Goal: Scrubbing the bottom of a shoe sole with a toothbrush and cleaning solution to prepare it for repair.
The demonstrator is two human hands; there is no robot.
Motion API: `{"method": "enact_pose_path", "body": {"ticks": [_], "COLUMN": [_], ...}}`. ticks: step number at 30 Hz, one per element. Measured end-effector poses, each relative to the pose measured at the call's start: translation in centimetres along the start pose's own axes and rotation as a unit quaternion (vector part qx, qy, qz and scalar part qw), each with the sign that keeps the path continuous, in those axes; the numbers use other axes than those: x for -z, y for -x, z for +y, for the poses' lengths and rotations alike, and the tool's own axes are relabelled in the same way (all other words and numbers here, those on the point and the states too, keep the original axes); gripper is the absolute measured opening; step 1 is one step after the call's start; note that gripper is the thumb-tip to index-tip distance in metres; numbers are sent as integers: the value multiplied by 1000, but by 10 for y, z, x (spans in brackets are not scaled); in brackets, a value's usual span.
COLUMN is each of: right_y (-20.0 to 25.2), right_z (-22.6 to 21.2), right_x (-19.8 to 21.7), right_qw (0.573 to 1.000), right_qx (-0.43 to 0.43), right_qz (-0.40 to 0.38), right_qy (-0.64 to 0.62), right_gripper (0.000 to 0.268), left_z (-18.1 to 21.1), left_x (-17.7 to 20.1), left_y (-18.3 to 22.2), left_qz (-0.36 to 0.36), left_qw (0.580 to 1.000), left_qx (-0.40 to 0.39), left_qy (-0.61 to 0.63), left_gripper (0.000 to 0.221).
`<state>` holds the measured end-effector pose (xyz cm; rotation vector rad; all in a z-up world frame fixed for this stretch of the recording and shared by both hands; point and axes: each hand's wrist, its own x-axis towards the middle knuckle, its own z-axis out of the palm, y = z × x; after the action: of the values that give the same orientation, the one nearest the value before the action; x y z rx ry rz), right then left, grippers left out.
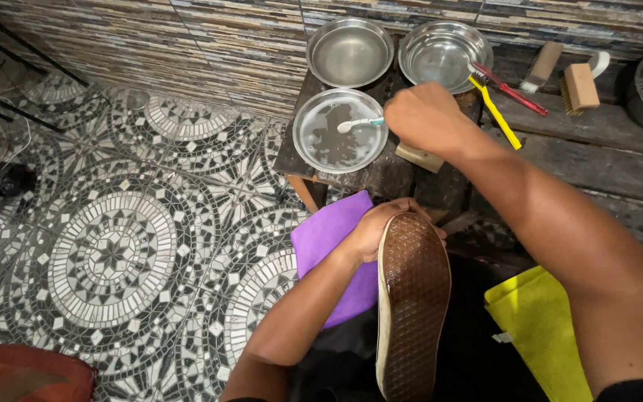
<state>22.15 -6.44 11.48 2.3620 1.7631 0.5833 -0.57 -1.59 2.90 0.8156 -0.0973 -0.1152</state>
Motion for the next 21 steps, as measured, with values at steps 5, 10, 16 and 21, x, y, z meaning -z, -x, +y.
{"method": "enact_pose_path", "body": {"ticks": [5, 10, 16, 21], "right_y": [-6, -3, 20, 29], "right_z": [-3, 1, -1, -41], "right_x": [48, 107, 107, 47], "right_qw": [994, 977, 995, 964], "right_qx": [-60, -99, -75, -183], "right_qz": [-89, -161, 68, -149], "right_qy": [10, -97, -13, -120], "right_gripper": [26, 26, 16, 45], "left_z": [2, -5, 1, 11], "left_x": [9, 24, 18, -12], "left_y": [-8, -13, -13, 3], "left_qz": [-11, -40, -13, 24], "left_qw": [999, 992, 994, 1000], "left_qx": [34, 65, 75, 9], "left_qy": [41, 105, 75, 6], "left_gripper": [23, 18, 17, 34]}}
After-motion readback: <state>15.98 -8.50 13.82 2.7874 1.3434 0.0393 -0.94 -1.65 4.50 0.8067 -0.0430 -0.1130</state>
